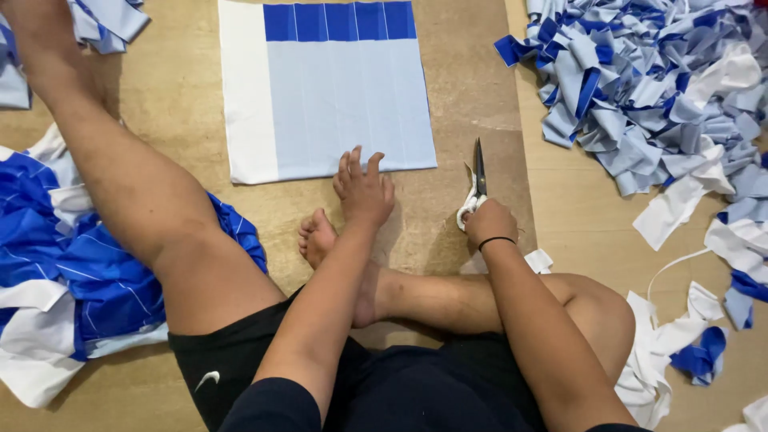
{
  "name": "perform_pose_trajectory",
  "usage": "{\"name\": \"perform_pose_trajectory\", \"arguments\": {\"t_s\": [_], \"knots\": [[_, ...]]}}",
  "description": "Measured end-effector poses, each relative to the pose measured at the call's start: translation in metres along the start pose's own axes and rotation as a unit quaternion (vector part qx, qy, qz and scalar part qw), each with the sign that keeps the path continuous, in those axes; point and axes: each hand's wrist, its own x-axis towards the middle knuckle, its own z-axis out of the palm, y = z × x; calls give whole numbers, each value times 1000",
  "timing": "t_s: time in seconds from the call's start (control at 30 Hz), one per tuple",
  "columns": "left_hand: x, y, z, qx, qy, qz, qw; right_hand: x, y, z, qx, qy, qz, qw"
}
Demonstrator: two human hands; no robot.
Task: Cutting strips of blue and white striped fabric with scissors on a flat surface.
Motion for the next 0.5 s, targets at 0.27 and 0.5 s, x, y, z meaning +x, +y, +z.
{"name": "perform_pose_trajectory", "arguments": {"t_s": [0.27, 0.5], "knots": [[1, -27, 20, 40, -81, -72, 993, 25, 39, 4, 73, -27, -38, 996], [14, -21, 16, 24, -26, -39, 999, 34, 55, 34, 432, -152, 34, 889]]}}
